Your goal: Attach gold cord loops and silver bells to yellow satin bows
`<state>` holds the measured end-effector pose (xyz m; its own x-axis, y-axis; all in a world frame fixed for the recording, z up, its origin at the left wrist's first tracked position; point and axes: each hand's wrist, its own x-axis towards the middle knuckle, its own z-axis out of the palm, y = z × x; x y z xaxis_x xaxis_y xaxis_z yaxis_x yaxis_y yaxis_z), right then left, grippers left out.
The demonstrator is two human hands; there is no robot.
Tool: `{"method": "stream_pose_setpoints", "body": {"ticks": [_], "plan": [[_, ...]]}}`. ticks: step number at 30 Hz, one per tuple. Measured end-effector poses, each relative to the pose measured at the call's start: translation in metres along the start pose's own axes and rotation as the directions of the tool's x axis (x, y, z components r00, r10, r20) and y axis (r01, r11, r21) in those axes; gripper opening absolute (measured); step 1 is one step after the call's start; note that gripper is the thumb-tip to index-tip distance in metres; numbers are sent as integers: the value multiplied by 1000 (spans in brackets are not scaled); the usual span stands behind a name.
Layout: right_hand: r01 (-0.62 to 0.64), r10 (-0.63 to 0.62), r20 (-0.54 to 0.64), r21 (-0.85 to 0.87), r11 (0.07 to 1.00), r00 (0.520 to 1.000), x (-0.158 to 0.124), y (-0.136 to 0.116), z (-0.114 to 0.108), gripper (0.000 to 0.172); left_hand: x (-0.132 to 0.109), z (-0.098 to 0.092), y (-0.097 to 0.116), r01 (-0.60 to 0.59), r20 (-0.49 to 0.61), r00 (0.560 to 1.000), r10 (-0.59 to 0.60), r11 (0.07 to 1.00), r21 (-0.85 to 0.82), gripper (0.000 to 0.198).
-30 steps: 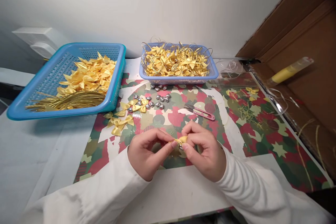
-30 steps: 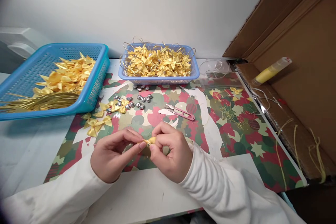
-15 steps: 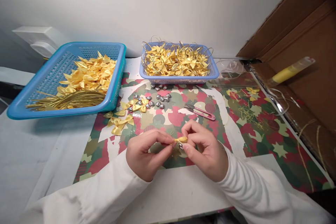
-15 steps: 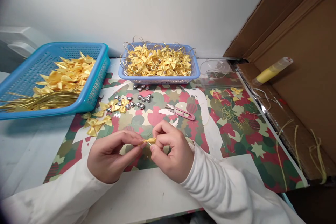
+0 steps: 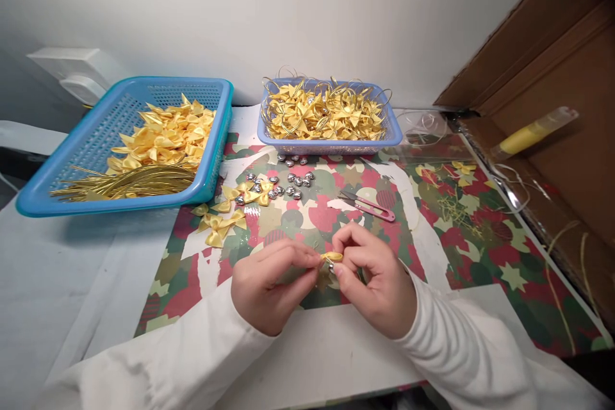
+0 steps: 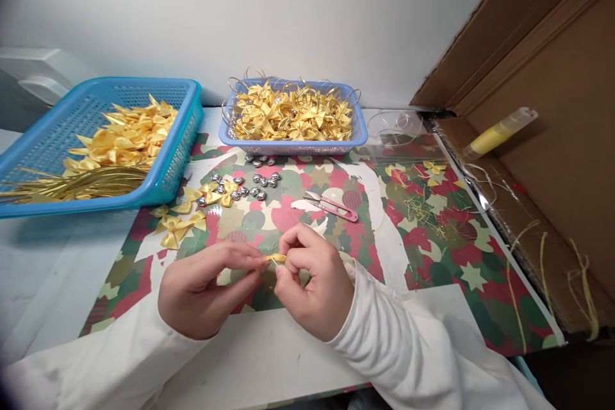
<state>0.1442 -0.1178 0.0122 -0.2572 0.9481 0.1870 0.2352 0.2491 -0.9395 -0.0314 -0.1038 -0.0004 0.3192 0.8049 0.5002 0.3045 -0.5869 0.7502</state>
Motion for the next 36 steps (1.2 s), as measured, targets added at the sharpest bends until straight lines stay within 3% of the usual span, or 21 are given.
{"method": "stream_pose_setpoints", "body": {"ticks": [15, 23, 30, 36], "plan": [[134, -144, -35, -199, 971, 989, -3, 1, 8, 25, -1, -1, 2, -143, 49, 989, 139, 987, 69, 19], [221, -286, -142, -357, 908, 948, -8, 4, 21, 25, -3, -1, 6, -141, 20, 990, 140, 989, 51, 21], [154, -222, -115, -425, 892, 968, -7, 9, 16, 24, 1, -4, 5, -133, -13, 991, 136, 979, 156, 16], [50, -95, -84, -434, 900, 992, -2, 23, 14, 21, 1, 0, -3, -238, 39, 971, 236, 930, 280, 16]]}}
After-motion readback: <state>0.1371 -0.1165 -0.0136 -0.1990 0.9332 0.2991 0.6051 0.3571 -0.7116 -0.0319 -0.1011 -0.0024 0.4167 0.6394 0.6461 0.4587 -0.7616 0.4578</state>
